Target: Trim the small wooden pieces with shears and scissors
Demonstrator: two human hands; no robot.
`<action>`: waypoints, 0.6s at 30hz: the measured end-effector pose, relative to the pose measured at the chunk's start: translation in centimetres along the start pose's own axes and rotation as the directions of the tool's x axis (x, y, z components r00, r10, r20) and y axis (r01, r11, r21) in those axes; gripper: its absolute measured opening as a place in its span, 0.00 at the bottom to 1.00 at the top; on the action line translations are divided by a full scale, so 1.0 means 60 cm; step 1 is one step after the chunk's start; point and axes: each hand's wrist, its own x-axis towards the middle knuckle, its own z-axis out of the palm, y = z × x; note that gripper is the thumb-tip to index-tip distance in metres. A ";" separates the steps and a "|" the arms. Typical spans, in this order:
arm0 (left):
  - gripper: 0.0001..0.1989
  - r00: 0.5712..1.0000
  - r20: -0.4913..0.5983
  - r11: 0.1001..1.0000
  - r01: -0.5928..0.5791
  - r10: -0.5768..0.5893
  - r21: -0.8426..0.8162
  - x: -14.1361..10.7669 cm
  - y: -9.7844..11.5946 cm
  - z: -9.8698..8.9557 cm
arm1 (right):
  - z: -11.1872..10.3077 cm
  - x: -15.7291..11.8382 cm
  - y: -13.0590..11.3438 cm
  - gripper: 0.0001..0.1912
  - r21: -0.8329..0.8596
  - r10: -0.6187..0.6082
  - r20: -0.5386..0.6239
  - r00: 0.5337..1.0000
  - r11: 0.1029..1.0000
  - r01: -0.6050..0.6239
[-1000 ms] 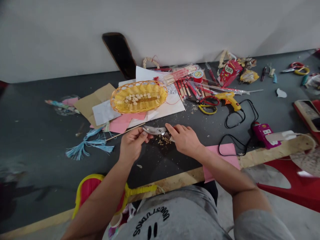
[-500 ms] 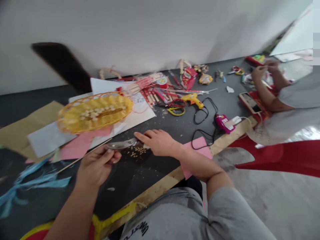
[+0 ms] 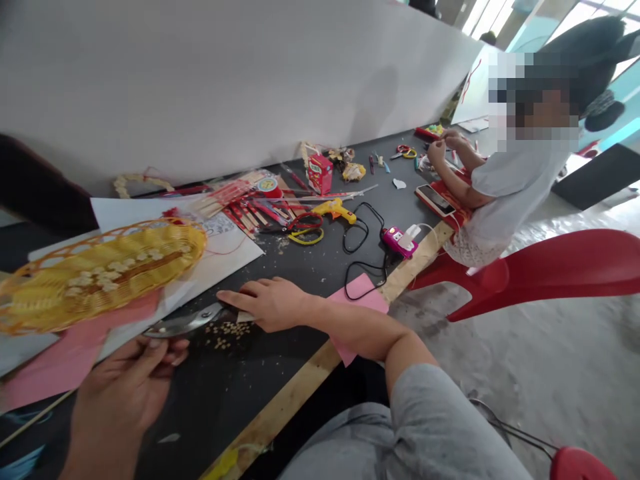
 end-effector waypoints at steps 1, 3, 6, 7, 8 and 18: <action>0.13 1.000 -0.007 1.000 -0.012 0.012 0.001 0.000 0.000 0.001 | 0.002 0.000 0.001 0.34 -0.002 -0.002 -0.011 1.000 1.000 0.002; 0.14 0.999 -0.016 0.999 -0.037 0.038 0.004 0.001 -0.001 0.003 | 0.006 0.000 0.002 0.34 -0.011 -0.005 -0.031 1.000 1.000 0.005; 0.17 0.995 -0.001 0.994 -0.102 0.102 0.027 0.002 -0.003 0.004 | 0.007 0.000 0.004 0.34 -0.038 -0.012 -0.056 0.998 0.999 0.010; 0.18 0.991 0.016 0.991 -0.132 0.131 0.033 0.003 -0.003 0.004 | 0.008 0.000 0.004 0.34 -0.049 -0.013 -0.061 0.998 0.999 0.010; 0.19 0.987 0.034 0.986 -0.161 0.159 0.043 0.003 -0.003 0.004 | 0.008 0.000 0.004 0.34 -0.061 -0.012 -0.067 0.998 0.998 0.008; 0.12 0.982 0.011 0.981 -0.189 0.189 0.033 -0.006 0.013 0.015 | 0.010 0.009 0.007 0.31 -0.101 -0.023 -0.112 0.993 0.995 0.012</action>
